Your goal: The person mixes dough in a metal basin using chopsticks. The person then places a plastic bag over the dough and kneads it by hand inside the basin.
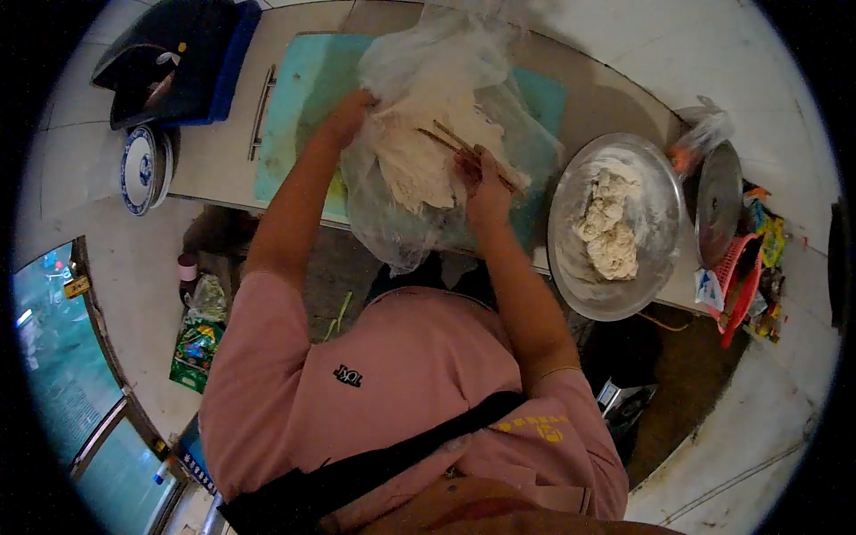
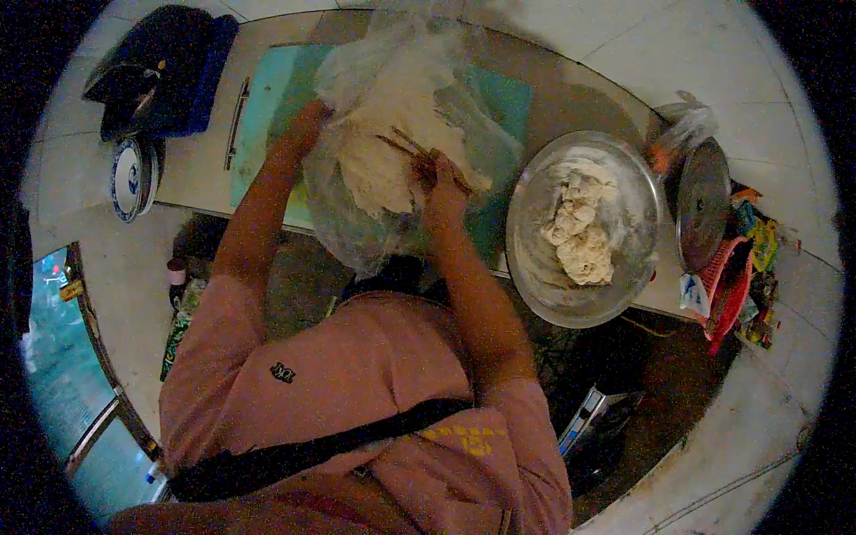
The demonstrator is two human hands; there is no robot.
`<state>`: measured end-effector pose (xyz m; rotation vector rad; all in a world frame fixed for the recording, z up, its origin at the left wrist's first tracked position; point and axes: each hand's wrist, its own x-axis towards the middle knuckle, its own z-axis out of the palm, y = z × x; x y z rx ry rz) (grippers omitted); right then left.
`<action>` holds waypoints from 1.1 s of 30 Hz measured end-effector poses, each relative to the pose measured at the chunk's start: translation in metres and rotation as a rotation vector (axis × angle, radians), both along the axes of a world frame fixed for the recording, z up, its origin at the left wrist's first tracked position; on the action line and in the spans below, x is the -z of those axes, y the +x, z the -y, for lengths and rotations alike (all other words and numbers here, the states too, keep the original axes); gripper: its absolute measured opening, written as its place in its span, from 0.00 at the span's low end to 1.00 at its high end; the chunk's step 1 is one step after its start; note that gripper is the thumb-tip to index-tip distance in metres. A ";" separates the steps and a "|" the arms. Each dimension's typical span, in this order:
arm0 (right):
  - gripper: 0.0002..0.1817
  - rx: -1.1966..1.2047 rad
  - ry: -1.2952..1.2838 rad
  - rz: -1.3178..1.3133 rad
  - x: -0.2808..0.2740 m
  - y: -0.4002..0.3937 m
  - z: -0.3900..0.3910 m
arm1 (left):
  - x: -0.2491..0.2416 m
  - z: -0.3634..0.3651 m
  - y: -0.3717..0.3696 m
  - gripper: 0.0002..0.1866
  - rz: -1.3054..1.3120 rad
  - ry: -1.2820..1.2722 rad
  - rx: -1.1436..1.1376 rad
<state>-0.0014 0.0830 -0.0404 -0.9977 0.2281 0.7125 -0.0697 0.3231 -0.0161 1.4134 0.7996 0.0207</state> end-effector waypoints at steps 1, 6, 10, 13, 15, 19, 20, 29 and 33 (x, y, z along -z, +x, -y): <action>0.15 -0.008 0.006 -0.015 0.003 0.002 0.001 | 0.002 0.001 -0.001 0.18 0.016 -0.043 -0.047; 0.15 -0.024 -0.027 -0.100 -0.002 0.008 0.000 | -0.011 0.010 -0.004 0.19 0.084 -0.144 -0.171; 0.16 -0.008 -0.003 -0.097 -0.001 0.009 -0.001 | -0.038 0.024 0.004 0.20 0.066 -0.179 -0.255; 0.16 -0.026 0.022 -0.085 -0.002 0.010 0.001 | -0.044 0.026 0.007 0.19 0.111 -0.177 -0.325; 0.16 -0.040 0.040 -0.081 -0.003 0.010 0.002 | 0.012 -0.009 0.001 0.18 0.096 -0.078 -0.347; 0.15 -0.059 0.042 -0.103 -0.007 0.009 0.003 | -0.015 -0.010 -0.005 0.19 -0.014 0.089 -0.309; 0.15 -0.061 0.038 -0.113 -0.009 0.008 0.003 | -0.013 -0.013 -0.007 0.18 -0.013 0.065 -0.330; 0.15 -0.066 0.038 0.012 -0.051 0.008 0.022 | 0.002 -0.040 -0.045 0.17 0.078 0.134 -0.247; 0.15 -0.038 0.141 -0.048 -0.070 0.017 0.053 | -0.011 -0.031 -0.055 0.16 -0.037 0.539 -0.070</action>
